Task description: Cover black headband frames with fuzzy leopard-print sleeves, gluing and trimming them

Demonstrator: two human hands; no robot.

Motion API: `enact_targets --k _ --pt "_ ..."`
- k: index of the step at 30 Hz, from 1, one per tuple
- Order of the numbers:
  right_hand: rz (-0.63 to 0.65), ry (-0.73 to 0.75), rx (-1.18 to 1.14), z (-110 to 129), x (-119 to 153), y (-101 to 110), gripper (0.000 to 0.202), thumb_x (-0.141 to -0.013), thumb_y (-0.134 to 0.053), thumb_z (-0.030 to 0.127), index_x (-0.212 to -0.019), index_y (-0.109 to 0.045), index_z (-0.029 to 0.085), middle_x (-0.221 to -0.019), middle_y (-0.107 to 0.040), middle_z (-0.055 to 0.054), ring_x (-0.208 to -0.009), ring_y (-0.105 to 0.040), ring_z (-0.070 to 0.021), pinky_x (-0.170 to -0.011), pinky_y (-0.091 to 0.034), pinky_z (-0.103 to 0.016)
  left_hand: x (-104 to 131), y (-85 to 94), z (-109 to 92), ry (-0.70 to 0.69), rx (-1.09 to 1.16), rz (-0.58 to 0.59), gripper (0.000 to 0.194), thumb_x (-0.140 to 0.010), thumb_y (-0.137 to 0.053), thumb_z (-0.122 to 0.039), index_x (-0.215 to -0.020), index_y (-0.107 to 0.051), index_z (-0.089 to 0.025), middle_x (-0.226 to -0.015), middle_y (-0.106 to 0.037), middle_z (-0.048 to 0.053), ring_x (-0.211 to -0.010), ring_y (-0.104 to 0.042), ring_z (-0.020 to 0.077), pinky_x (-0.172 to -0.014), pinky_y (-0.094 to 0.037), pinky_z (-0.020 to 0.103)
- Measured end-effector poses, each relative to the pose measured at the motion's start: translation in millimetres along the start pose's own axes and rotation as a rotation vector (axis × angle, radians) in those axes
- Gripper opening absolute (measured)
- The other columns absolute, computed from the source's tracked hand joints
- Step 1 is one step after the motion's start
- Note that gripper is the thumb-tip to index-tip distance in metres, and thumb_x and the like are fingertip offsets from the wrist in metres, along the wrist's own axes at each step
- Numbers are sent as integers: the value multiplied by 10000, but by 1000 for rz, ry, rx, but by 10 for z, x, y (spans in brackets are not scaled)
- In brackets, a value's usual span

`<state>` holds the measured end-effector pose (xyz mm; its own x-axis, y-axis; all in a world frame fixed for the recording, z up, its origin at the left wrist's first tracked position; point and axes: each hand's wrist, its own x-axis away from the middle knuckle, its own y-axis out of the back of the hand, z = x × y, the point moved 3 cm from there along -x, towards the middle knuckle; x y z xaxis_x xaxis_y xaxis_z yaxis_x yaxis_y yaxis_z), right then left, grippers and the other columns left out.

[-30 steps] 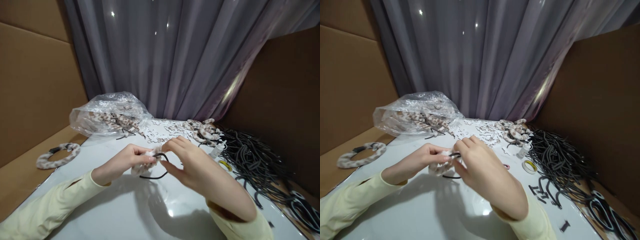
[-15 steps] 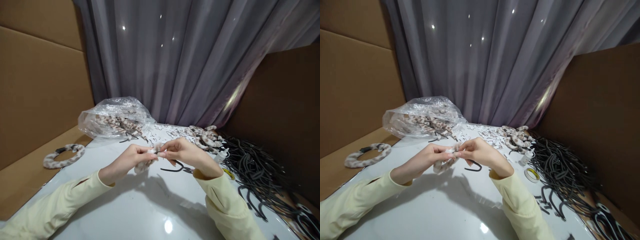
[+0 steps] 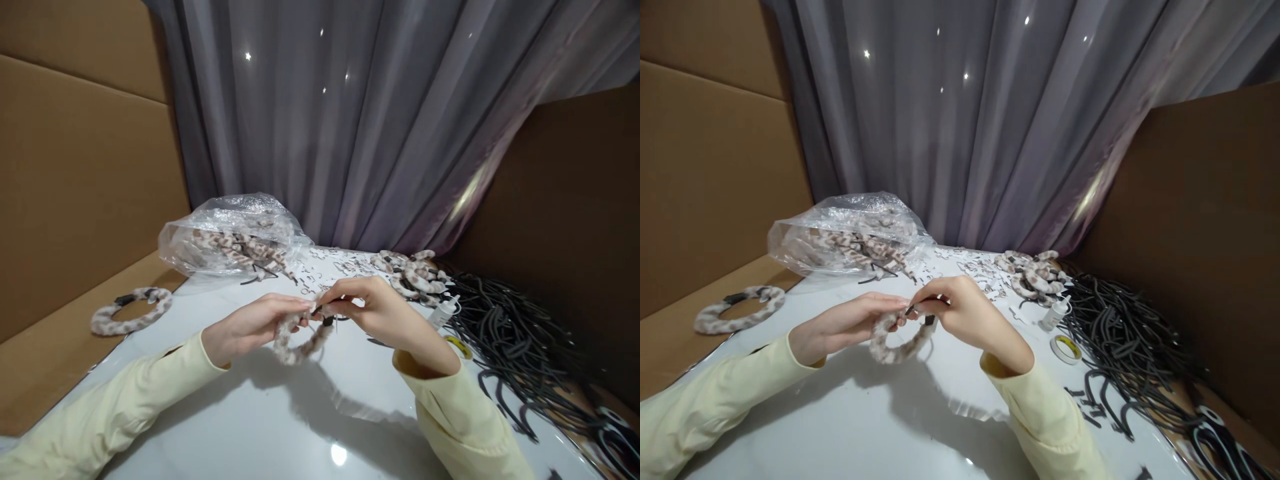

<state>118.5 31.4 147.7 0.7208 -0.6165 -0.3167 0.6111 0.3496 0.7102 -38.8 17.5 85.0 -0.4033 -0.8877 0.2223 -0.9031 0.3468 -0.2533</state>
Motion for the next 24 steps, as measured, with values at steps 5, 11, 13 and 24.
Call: enact_targets --k 5,11,13,24 --pt "-126 113 70 -34 -14 -33 203 -799 -529 46 -793 -699 156 -781 -662 -49 -742 -600 -131 -677 -445 -230 33 -23 -45 -16 38 56 146 -753 -655 -273 -679 -641 -148 -747 -584 21 -735 -518 138 -674 -408 213" --pt "-154 138 166 -50 -22 -51 120 -796 -590 106 -784 -695 164 -742 -653 -44 -717 -584 -138 -663 -438 -250 48 2 -69 -2 117 72 107 -737 -654 -251 -758 -685 -151 -831 -633 49 -806 -553 160 -741 -417 232" --pt "-156 159 184 -39 -21 -55 116 -799 -591 106 -785 -690 165 -738 -649 -43 -722 -583 -139 -668 -438 -250 51 14 -68 36 167 50 85 -718 -666 -227 -748 -684 -149 -828 -645 53 -808 -564 159 -747 -424 228" --pt "-204 290 271 38 -16 -96 127 -793 -587 71 -760 -663 167 -738 -642 -46 -711 -577 -142 -661 -450 -250 65 -7 -80 39 178 40 80 -734 -631 -206 -714 -676 -144 -747 -642 45 -735 -573 150 -673 -458 209"
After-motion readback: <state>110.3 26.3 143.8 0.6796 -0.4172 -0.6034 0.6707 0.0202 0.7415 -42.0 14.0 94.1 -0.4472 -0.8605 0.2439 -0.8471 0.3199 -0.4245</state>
